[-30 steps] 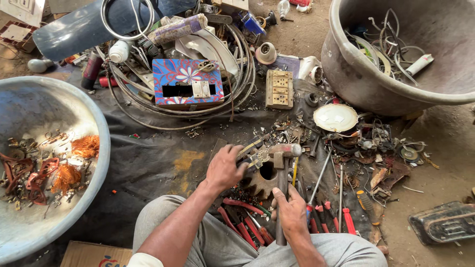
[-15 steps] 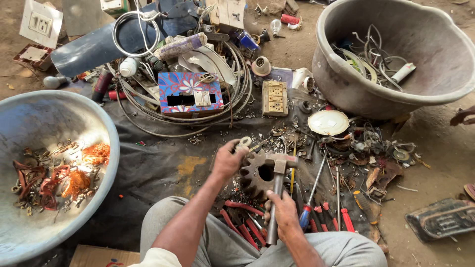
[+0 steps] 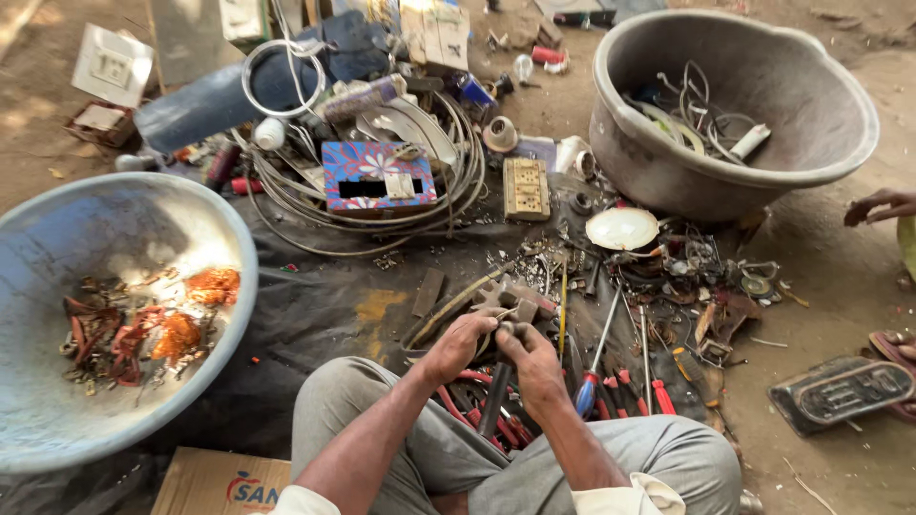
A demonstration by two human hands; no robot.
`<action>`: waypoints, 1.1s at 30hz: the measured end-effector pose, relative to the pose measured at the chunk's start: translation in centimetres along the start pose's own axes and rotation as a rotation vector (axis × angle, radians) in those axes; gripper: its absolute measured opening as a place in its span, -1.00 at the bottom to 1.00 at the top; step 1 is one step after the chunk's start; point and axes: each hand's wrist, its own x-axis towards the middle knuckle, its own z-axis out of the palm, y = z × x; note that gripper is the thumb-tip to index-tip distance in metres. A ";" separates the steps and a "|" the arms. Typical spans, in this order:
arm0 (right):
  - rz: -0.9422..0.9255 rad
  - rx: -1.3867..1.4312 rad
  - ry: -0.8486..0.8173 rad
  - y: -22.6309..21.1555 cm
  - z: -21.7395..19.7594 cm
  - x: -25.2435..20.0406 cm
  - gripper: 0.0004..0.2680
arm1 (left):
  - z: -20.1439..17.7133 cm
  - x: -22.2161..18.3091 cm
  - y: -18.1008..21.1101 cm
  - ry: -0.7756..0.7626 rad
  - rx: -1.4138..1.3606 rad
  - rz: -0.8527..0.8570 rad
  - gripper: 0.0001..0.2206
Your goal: The person disassembles various electronic components and mechanical parts, using a hammer and a screwdriver to detach pieces from a gear-like metal object.
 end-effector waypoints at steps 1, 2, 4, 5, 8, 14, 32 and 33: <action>-0.034 -0.073 0.005 0.5 0.0 -0.2 -0.87 | 0.1 -0.6 0.6 0.003 -0.070 -0.006 -0.65; -0.068 -0.146 0.010 0.9 0.1 -0.4 -0.89 | -0.2 -1.0 1.1 -0.006 -0.099 -0.055 -0.66; -0.091 -0.353 0.049 1.0 0.5 -1.0 -0.91 | 0.0 -1.7 1.4 -0.032 -0.174 -0.162 -0.67; -0.105 -0.456 0.069 0.8 1.1 -1.4 -0.92 | 0.2 -1.7 1.2 0.052 -0.148 -0.160 -0.65; -0.089 -0.468 0.064 0.0 4.0 -3.4 -1.00 | 0.2 -1.3 0.5 0.280 -0.200 -0.163 -0.55; -0.514 -0.861 0.211 -1.2 8.1 -5.4 -0.88 | -1.6 -1.7 1.2 0.402 -0.366 -0.153 -0.47; -0.033 -0.394 0.082 -2.6 4.1 -5.2 -0.92 | -2.4 -1.9 2.8 0.118 -0.605 -0.372 -0.80; 0.010 -0.204 0.068 -2.7 4.1 -5.3 -0.91 | -2.3 -2.0 2.4 0.094 -0.519 -0.375 -0.79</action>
